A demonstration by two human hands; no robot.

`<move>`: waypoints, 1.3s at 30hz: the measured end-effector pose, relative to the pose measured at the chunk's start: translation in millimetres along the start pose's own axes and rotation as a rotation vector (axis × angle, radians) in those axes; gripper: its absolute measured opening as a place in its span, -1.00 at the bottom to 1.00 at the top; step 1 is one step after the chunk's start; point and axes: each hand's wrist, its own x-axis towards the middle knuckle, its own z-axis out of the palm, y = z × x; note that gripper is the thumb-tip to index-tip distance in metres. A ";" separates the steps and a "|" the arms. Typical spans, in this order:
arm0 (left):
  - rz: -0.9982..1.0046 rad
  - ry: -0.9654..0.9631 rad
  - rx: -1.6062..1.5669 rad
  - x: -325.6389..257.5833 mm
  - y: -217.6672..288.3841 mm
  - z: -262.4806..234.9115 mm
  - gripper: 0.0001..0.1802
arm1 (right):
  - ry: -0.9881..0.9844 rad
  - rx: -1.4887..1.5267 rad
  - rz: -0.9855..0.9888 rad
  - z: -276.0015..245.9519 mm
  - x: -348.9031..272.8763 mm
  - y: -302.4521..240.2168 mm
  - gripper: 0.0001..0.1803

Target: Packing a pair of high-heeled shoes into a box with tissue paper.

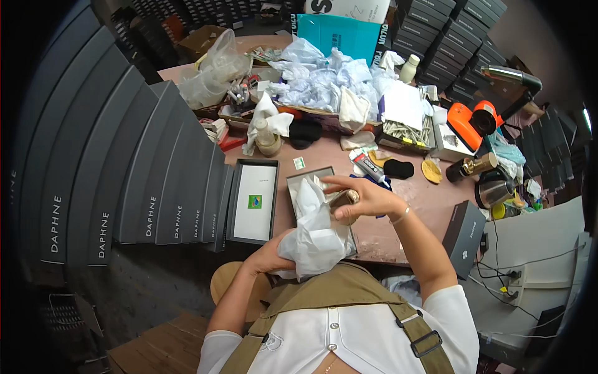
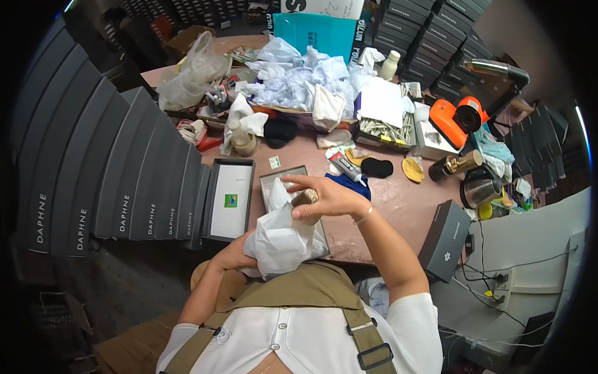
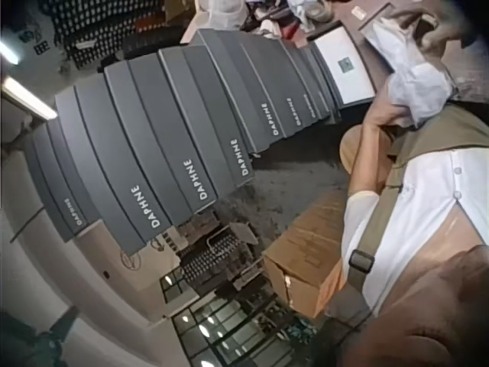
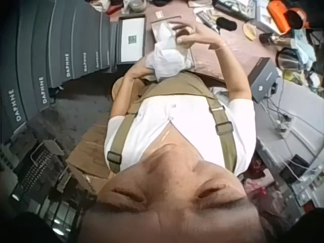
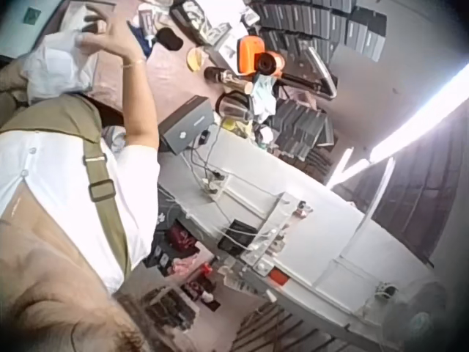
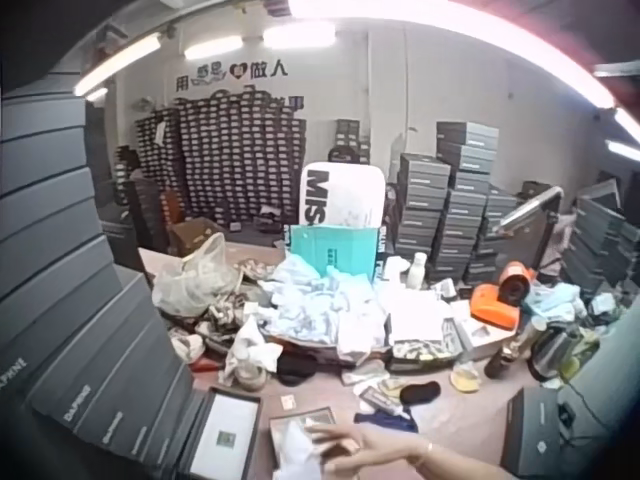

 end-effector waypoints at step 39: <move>-0.515 -0.146 -0.841 76.8 -33.2 62.0 -0.17 | 0.852 0.841 -0.219 71.9 -79.5 40.7 -0.41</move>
